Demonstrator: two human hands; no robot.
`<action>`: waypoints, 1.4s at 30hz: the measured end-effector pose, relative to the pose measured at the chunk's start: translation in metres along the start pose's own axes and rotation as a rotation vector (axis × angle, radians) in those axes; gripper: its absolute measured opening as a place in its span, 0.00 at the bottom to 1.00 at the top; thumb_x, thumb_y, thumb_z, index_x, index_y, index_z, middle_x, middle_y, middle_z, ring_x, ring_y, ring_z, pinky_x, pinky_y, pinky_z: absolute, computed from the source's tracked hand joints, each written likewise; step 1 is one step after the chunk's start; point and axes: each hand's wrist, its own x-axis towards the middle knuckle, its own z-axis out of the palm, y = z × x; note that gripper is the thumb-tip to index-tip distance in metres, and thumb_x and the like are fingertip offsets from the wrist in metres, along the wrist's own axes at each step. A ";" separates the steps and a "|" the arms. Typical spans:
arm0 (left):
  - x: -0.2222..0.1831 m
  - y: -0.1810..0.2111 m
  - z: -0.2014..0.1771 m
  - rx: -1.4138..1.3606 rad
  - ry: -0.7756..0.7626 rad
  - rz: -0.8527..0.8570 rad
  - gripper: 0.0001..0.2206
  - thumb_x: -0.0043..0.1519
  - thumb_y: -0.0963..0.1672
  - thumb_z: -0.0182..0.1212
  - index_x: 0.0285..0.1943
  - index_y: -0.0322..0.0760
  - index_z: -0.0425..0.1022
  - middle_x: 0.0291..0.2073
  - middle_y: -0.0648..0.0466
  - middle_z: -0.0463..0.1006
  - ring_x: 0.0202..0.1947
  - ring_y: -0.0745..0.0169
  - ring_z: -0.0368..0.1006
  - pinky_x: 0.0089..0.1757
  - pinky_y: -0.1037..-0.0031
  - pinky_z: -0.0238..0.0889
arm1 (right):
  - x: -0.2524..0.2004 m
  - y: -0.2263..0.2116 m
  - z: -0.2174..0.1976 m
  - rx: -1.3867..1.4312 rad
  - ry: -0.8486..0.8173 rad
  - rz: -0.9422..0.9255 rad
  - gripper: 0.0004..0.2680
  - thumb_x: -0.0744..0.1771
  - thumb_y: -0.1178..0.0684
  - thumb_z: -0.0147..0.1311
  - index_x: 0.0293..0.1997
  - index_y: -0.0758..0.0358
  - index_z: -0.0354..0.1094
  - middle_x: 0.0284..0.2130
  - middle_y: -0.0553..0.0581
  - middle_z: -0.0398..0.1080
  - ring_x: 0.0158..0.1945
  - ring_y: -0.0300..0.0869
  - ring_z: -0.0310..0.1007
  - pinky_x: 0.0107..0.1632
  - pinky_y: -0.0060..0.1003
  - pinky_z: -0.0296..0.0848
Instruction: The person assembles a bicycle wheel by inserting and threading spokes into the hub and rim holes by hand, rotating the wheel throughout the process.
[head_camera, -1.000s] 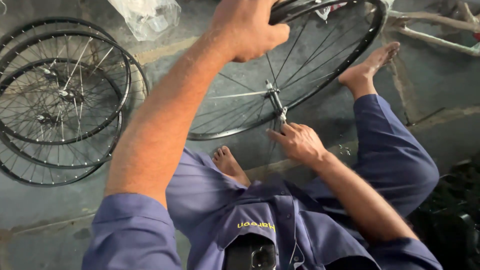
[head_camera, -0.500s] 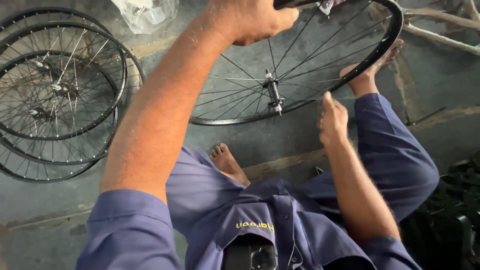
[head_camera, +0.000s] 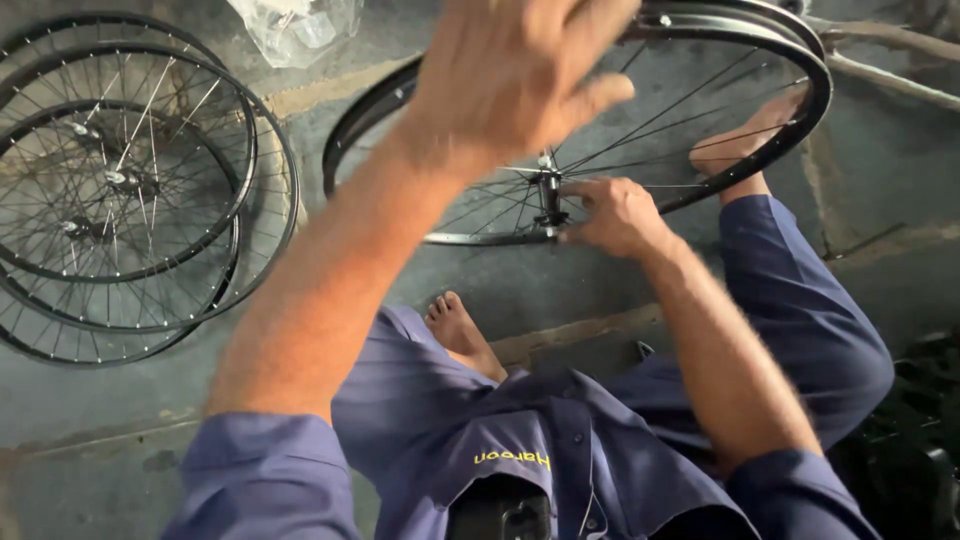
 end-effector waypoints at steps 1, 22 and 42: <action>-0.012 0.009 0.000 0.021 0.070 0.049 0.18 0.65 0.51 0.69 0.53 0.34 0.76 0.45 0.48 0.79 0.46 0.46 0.75 0.43 0.55 0.70 | 0.008 0.012 0.007 0.001 -0.038 -0.044 0.27 0.54 0.42 0.74 0.57 0.52 0.73 0.40 0.60 0.76 0.46 0.54 0.75 0.48 0.48 0.72; -0.177 -0.039 0.236 -0.252 -0.405 -0.801 0.18 0.45 0.45 0.72 0.40 0.37 0.71 0.29 0.47 0.81 0.35 0.42 0.78 0.44 0.51 0.64 | 0.085 0.015 0.053 0.044 -0.008 0.206 0.13 0.59 0.44 0.62 0.34 0.64 0.74 0.29 0.67 0.75 0.39 0.60 0.77 0.43 0.53 0.73; -0.190 -0.039 0.271 -0.297 -0.635 -0.808 0.09 0.54 0.40 0.62 0.43 0.38 0.72 0.33 0.45 0.80 0.38 0.38 0.78 0.36 0.49 0.69 | 0.067 0.085 0.111 0.508 -0.130 0.454 0.12 0.62 0.48 0.65 0.30 0.71 0.77 0.25 0.63 0.74 0.31 0.45 0.71 0.38 0.43 0.69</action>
